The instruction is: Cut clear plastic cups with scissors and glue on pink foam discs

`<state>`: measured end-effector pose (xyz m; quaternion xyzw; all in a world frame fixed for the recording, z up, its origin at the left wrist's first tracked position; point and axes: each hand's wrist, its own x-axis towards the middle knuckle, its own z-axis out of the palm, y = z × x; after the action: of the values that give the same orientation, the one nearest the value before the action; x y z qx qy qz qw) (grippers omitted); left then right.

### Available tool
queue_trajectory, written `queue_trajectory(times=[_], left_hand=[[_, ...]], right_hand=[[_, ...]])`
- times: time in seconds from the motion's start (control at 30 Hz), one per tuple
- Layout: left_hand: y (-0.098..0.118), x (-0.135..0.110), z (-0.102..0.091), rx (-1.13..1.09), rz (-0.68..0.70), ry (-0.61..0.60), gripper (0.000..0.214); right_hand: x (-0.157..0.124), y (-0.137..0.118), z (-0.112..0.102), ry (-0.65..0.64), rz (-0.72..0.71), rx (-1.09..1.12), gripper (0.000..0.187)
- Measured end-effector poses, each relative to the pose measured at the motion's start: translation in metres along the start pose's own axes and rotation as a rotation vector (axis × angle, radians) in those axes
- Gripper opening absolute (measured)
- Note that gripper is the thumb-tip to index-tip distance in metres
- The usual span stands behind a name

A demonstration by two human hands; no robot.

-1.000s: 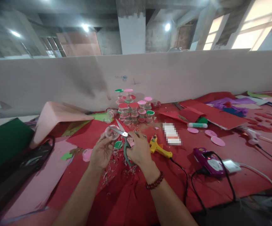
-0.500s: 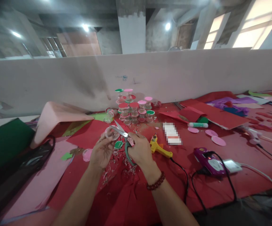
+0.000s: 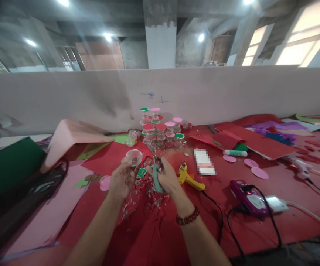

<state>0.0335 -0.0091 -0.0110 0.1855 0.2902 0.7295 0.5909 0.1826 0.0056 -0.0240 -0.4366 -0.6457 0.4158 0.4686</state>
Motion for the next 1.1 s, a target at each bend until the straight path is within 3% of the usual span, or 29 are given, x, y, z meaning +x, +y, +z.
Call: queue_trajectory(times=[0.17,0.43,0.63,0.83,1.1], left_hand=[[0.000,0.002,-0.003,0.051,-0.029,-0.030,0.026],[-0.004,0.003,-0.002,0.127,0.056,-0.063,0.039],[-0.008,0.003,-0.003,0.167,0.091,-0.035,0.035],[-0.015,0.002,-0.004,0.213,0.018,-0.030,0.033],[-0.018,-0.001,-0.004,0.263,0.022,-0.032,0.034]], right_hand=[[-0.006,0.002,0.007,0.065,-0.138,-0.510,0.041],[-0.002,-0.009,0.008,0.075,-0.173,-0.760,0.040],[-0.007,0.002,0.007,0.113,-0.236,-0.785,0.042],[-0.008,0.014,-0.003,0.132,-0.222,-0.704,0.041],[-0.008,0.019,-0.003,0.131,-0.187,-0.640,0.043]])
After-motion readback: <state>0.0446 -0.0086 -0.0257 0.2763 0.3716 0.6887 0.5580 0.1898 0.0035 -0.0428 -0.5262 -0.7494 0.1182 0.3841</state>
